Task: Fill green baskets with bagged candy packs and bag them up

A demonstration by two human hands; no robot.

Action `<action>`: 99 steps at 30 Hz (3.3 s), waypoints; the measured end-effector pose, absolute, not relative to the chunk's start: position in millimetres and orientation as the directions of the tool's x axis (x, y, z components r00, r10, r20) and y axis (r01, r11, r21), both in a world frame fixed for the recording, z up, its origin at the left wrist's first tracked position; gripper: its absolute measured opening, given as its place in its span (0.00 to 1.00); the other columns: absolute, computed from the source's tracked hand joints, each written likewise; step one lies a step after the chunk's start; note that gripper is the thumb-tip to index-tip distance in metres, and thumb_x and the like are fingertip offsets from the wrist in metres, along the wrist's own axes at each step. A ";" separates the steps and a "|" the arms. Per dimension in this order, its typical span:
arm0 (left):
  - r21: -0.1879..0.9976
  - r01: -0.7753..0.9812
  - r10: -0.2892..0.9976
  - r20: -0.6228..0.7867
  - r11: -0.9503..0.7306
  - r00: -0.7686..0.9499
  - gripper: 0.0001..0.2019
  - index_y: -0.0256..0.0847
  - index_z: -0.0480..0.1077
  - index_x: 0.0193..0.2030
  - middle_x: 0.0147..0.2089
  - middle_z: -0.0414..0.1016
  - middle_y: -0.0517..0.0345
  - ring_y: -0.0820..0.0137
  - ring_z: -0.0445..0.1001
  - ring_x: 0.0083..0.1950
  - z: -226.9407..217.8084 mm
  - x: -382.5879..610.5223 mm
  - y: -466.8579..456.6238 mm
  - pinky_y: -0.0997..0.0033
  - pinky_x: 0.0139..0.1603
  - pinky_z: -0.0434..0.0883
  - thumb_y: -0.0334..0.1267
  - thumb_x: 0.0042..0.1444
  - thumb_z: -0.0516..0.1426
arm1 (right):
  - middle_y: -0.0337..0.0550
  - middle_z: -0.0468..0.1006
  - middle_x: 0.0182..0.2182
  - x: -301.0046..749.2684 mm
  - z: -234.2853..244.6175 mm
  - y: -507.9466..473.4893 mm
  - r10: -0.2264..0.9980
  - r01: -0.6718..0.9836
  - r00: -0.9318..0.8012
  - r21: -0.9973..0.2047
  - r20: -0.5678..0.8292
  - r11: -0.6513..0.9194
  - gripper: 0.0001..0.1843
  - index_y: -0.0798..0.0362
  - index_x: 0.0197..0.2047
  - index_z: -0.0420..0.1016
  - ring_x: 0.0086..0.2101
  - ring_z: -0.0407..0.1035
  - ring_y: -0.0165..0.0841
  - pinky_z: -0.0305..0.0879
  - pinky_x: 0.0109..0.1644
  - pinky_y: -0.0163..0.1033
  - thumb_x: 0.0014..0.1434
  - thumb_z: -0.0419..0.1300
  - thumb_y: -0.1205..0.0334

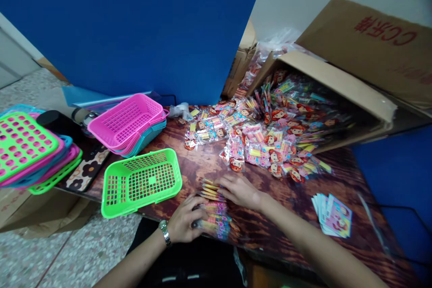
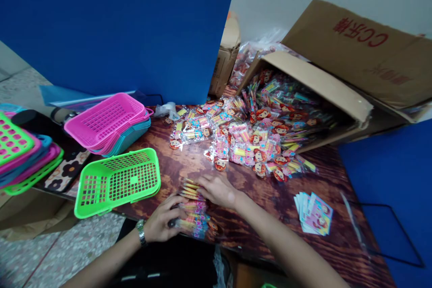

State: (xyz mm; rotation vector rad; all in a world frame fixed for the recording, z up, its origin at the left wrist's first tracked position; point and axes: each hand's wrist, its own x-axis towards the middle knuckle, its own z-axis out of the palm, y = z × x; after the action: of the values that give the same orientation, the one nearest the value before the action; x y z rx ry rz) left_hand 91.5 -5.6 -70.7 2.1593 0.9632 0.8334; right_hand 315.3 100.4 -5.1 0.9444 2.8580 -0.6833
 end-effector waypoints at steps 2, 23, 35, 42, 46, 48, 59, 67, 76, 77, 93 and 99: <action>0.740 0.398 0.791 0.290 -0.542 0.539 0.08 0.40 0.69 0.38 0.52 0.67 0.48 0.61 0.68 0.52 -70.3 91.6 -5.4 0.53 0.58 0.60 0.36 0.49 0.58 | 0.45 0.74 0.38 315.6 -5.6 100.2 0.554 0.580 -0.810 -0.391 -0.190 0.714 0.14 0.51 0.49 0.66 0.38 0.69 0.33 0.63 0.41 0.36 0.64 0.47 0.58; 0.727 0.411 0.791 0.295 -0.550 0.537 0.08 0.40 0.69 0.38 0.51 0.67 0.47 0.61 0.68 0.51 -67.0 91.6 -4.0 0.54 0.57 0.61 0.36 0.50 0.57 | 0.45 0.75 0.39 315.7 -3.5 99.2 0.568 0.590 -0.801 -0.405 -0.187 0.698 0.15 0.50 0.50 0.67 0.38 0.69 0.33 0.63 0.41 0.36 0.64 0.48 0.56; 0.744 0.386 0.792 0.307 -0.546 0.528 0.08 0.40 0.70 0.38 0.52 0.67 0.46 0.61 0.68 0.52 -71.7 91.0 -5.7 0.55 0.57 0.62 0.37 0.51 0.57 | 0.46 0.74 0.45 319.6 -4.3 99.6 0.594 0.606 -0.783 -0.440 -0.185 0.662 0.21 0.47 0.59 0.60 0.44 0.69 0.34 0.63 0.47 0.38 0.65 0.46 0.55; 0.769 0.388 0.808 0.268 -0.507 0.524 0.09 0.40 0.70 0.39 0.52 0.66 0.48 0.61 0.68 0.52 -70.6 90.9 -3.8 0.57 0.56 0.64 0.36 0.49 0.59 | 0.49 0.75 0.45 315.4 -1.0 99.7 0.613 0.650 -0.749 -0.462 -0.251 0.604 0.25 0.50 0.60 0.59 0.43 0.70 0.38 0.64 0.46 0.40 0.63 0.47 0.49; 0.780 0.392 0.820 0.255 -0.488 0.513 0.10 0.40 0.71 0.39 0.52 0.65 0.48 0.61 0.67 0.53 -67.0 91.7 -3.1 0.60 0.54 0.66 0.34 0.48 0.59 | 0.51 0.74 0.45 310.2 2.1 100.1 0.572 0.610 -0.785 -0.457 -0.236 0.648 0.30 0.51 0.60 0.60 0.44 0.69 0.39 0.63 0.46 0.41 0.60 0.49 0.43; 0.784 0.396 0.827 0.251 -0.479 0.504 0.10 0.40 0.71 0.39 0.53 0.63 0.47 0.60 0.66 0.54 -67.1 92.4 -4.2 0.60 0.55 0.66 0.35 0.48 0.60 | 0.50 0.73 0.44 307.4 2.3 100.3 0.543 0.590 -0.805 -0.432 -0.240 0.683 0.28 0.51 0.58 0.64 0.42 0.69 0.39 0.64 0.45 0.40 0.60 0.50 0.43; 0.678 0.491 0.834 0.386 -0.547 0.395 0.15 0.40 0.68 0.46 0.67 0.37 0.46 0.49 0.49 0.65 -73.0 94.8 -12.8 0.49 0.60 0.59 0.36 0.51 0.59 | 0.47 0.73 0.41 306.1 -3.4 93.8 0.549 0.591 -0.803 -0.434 -0.231 0.680 0.19 0.51 0.54 0.67 0.38 0.69 0.34 0.64 0.42 0.37 0.64 0.48 0.54; 0.571 0.598 0.817 0.275 -0.563 0.507 0.44 0.44 0.44 0.67 0.69 0.31 0.42 0.38 0.32 0.67 -59.6 97.9 6.0 0.35 0.60 0.48 0.43 0.46 0.62 | 0.48 0.74 0.42 299.5 -3.2 82.9 0.566 0.611 -0.786 -0.457 -0.250 0.647 0.18 0.51 0.53 0.67 0.40 0.70 0.35 0.63 0.44 0.39 0.63 0.49 0.56; 0.634 0.495 0.767 0.259 -0.594 0.587 0.37 0.43 0.52 0.61 0.57 0.56 0.44 0.53 0.62 0.56 -65.0 92.5 16.3 0.47 0.59 0.60 0.41 0.43 0.60 | 0.52 0.70 0.52 322.6 -15.0 137.0 0.881 0.838 -0.447 -0.417 -0.152 0.353 0.25 0.53 0.59 0.61 0.51 0.64 0.41 0.59 0.55 0.46 0.62 0.50 0.52; 0.634 0.495 0.768 0.265 -0.594 0.583 0.36 0.42 0.54 0.60 0.57 0.55 0.44 0.52 0.62 0.57 -65.7 92.6 15.9 0.49 0.57 0.62 0.41 0.43 0.61 | 0.56 0.66 0.55 323.1 -21.0 145.3 0.945 0.912 -0.312 -0.312 -0.102 0.267 0.26 0.55 0.61 0.59 0.54 0.60 0.43 0.56 0.57 0.49 0.62 0.50 0.53; 0.628 0.497 0.771 0.283 -0.599 0.570 0.35 0.42 0.56 0.59 0.57 0.59 0.44 0.52 0.62 0.57 -73.5 92.9 11.8 0.47 0.58 0.60 0.47 0.45 0.60 | 0.58 0.71 0.47 309.4 -30.6 131.6 0.896 0.925 -0.378 -0.051 -0.232 0.377 0.33 0.57 0.61 0.55 0.46 0.67 0.45 0.64 0.47 0.46 0.56 0.57 0.52; 0.642 0.491 0.779 0.286 -0.588 0.558 0.34 0.42 0.56 0.59 0.57 0.59 0.44 0.53 0.62 0.57 -77.7 92.4 10.5 0.48 0.58 0.60 0.46 0.45 0.60 | 0.45 0.76 0.38 316.3 -17.0 143.7 0.792 0.846 -0.517 -0.051 -0.326 0.531 0.16 0.49 0.46 0.70 0.40 0.71 0.38 0.64 0.44 0.40 0.54 0.60 0.55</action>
State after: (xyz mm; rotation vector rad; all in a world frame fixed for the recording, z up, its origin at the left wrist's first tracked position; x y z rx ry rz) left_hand 92.4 10.5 -77.7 2.2959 1.0206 0.7665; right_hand 316.3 143.7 -17.0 1.3735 2.5091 -0.2963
